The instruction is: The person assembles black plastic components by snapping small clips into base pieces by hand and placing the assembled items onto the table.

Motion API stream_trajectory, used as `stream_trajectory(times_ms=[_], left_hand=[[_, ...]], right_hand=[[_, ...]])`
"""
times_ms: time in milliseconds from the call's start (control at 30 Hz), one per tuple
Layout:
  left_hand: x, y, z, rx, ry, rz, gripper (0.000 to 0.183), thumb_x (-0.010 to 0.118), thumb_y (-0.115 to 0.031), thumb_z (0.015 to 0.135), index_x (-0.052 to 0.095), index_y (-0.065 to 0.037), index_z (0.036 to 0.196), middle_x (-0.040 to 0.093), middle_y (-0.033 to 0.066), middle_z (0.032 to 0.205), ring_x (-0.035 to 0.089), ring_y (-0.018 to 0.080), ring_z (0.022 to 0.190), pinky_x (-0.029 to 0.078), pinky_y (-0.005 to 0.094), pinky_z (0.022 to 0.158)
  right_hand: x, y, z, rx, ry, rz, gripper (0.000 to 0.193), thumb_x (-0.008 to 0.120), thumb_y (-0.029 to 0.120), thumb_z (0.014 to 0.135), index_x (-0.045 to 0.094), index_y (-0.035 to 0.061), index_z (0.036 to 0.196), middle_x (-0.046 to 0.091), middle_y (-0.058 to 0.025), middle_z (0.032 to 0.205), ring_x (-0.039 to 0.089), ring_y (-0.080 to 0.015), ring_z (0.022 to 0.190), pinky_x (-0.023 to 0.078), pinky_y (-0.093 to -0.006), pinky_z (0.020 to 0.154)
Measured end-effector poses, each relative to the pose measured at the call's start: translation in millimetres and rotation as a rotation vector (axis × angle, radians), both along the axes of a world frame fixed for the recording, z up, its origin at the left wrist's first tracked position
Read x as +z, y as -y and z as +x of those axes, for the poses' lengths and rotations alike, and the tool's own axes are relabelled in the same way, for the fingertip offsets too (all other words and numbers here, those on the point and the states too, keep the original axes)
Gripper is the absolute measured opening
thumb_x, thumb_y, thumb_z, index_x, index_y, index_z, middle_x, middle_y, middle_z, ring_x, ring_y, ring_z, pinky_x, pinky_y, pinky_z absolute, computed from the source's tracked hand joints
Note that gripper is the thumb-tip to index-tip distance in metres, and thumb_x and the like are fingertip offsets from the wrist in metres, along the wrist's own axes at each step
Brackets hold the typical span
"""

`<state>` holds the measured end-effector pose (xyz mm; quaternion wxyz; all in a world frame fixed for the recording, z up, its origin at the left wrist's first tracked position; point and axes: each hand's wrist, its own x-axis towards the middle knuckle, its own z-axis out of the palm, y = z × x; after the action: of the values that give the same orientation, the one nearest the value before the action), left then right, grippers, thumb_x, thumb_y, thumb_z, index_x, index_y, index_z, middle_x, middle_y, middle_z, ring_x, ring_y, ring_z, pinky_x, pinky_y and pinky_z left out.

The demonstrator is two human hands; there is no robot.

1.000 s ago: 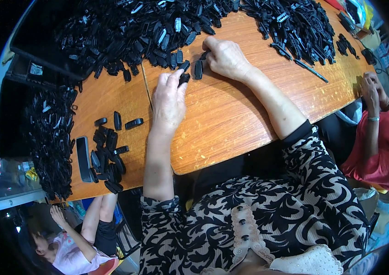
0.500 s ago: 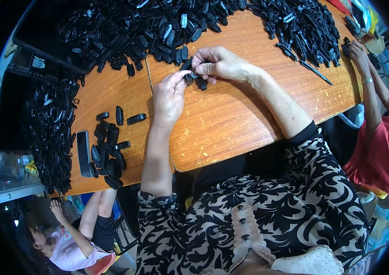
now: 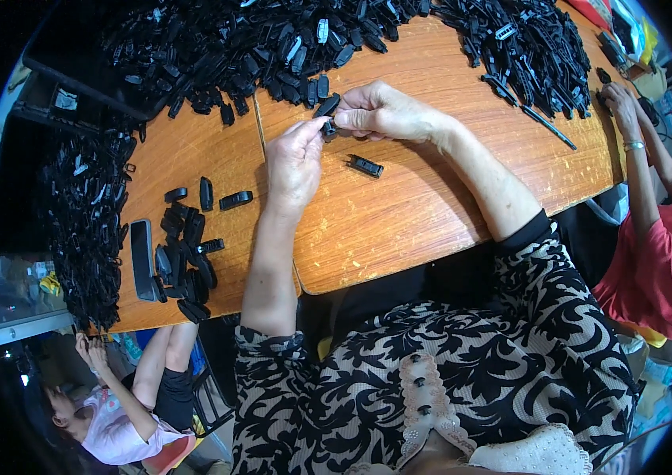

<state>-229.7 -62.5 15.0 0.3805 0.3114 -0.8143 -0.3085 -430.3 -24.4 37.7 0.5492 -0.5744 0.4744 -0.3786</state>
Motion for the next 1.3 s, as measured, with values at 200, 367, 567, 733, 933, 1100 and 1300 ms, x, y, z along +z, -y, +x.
stream_trajectory(times_ms=[200, 367, 567, 733, 933, 1100, 1300], left_hand=[[3.6, -2.1, -3.3, 0.027, 0.005, 0.129, 0.026, 0.059, 0.007, 0.088, 0.069, 0.0, 0.11, 0.071, 0.0128, 0.093, 0.067, 0.0157, 0.08, 0.052, 0.0268, 0.071], [-3.6, -1.1, 1.5, 0.035, 0.015, 0.05, 0.025, 0.06, 0.007, 0.086, 0.07, 0.0, 0.109, 0.071, 0.0158, 0.094, 0.069, 0.0201, 0.08, 0.053, 0.0289, 0.072], [0.9, -0.3, -6.7, 0.021, 0.011, 0.017, 0.028, 0.06, 0.007, 0.085, 0.07, -0.002, 0.109, 0.07, 0.0171, 0.091, 0.069, 0.0229, 0.078, 0.052, 0.0308, 0.07], [-6.3, 1.8, 0.5, 0.047, 0.004, 0.068, 0.024, 0.065, 0.005, 0.086, 0.071, 0.0, 0.11, 0.07, 0.0047, 0.085, 0.061, 0.0095, 0.071, 0.049, 0.0234, 0.064], [5.5, -1.4, -2.8, -0.091, -0.461, 0.405, 0.02, 0.067, 0.003, 0.088, 0.073, -0.002, 0.107, 0.061, -0.0043, 0.071, 0.044, -0.0003, 0.054, 0.032, 0.0165, 0.046], [27.5, -8.6, -9.3, -0.237, -0.448, 0.621, 0.045, 0.066, -0.003, 0.091, 0.055, -0.002, 0.134, 0.059, -0.0039, 0.083, 0.043, 0.0001, 0.057, 0.035, 0.0145, 0.049], [15.7, 14.1, 0.4, -0.218, -0.802, 0.9, 0.03, 0.062, -0.021, 0.096, 0.06, -0.001, 0.118, 0.062, 0.0005, 0.089, 0.048, 0.0032, 0.06, 0.037, 0.0158, 0.049]], right_hand=[[-5.0, 3.0, -6.1, -0.051, 0.04, 0.117, 0.021, 0.067, 0.028, 0.094, 0.068, 0.007, 0.093, 0.054, 0.0065, 0.068, 0.044, -0.0019, 0.058, 0.033, -0.0168, 0.048], [1.4, 1.3, 8.4, -0.1, -0.038, 0.101, 0.024, 0.072, 0.03, 0.09, 0.069, 0.0069, 0.087, 0.055, 0.0057, 0.065, 0.044, -0.0019, 0.054, 0.031, -0.0168, 0.045], [-2.5, 1.4, 8.9, -0.202, -0.201, -0.046, 0.024, 0.075, 0.027, 0.087, 0.069, 0.0059, 0.076, 0.056, 0.0031, 0.061, 0.046, -0.0052, 0.054, 0.033, -0.0223, 0.048], [-0.3, 1.1, 10.5, -0.166, -0.104, 0.078, 0.034, 0.076, 0.037, 0.085, 0.068, 0.0045, 0.09, 0.063, -0.002, 0.067, 0.051, -0.0078, 0.055, 0.038, -0.023, 0.047], [-5.9, -2.0, 14.1, 0.05, 0.329, 0.146, 0.033, 0.066, 0.037, 0.094, 0.067, 0.005, 0.096, 0.065, -0.0015, 0.078, 0.049, -0.0041, 0.058, 0.032, -0.0158, 0.044], [-6.9, 3.2, 14.0, -0.147, 0.397, 0.049, 0.037, 0.069, 0.042, 0.09, 0.064, 0.0077, 0.076, 0.059, -0.0016, 0.061, 0.047, -0.0045, 0.047, 0.029, -0.0185, 0.04], [-14.2, 26.1, 0.0, -0.45, -0.066, -0.27, 0.038, 0.06, 0.04, 0.097, 0.07, 0.0029, 0.099, 0.069, -0.0061, 0.082, 0.063, -0.0145, 0.077, 0.051, -0.0304, 0.07]])
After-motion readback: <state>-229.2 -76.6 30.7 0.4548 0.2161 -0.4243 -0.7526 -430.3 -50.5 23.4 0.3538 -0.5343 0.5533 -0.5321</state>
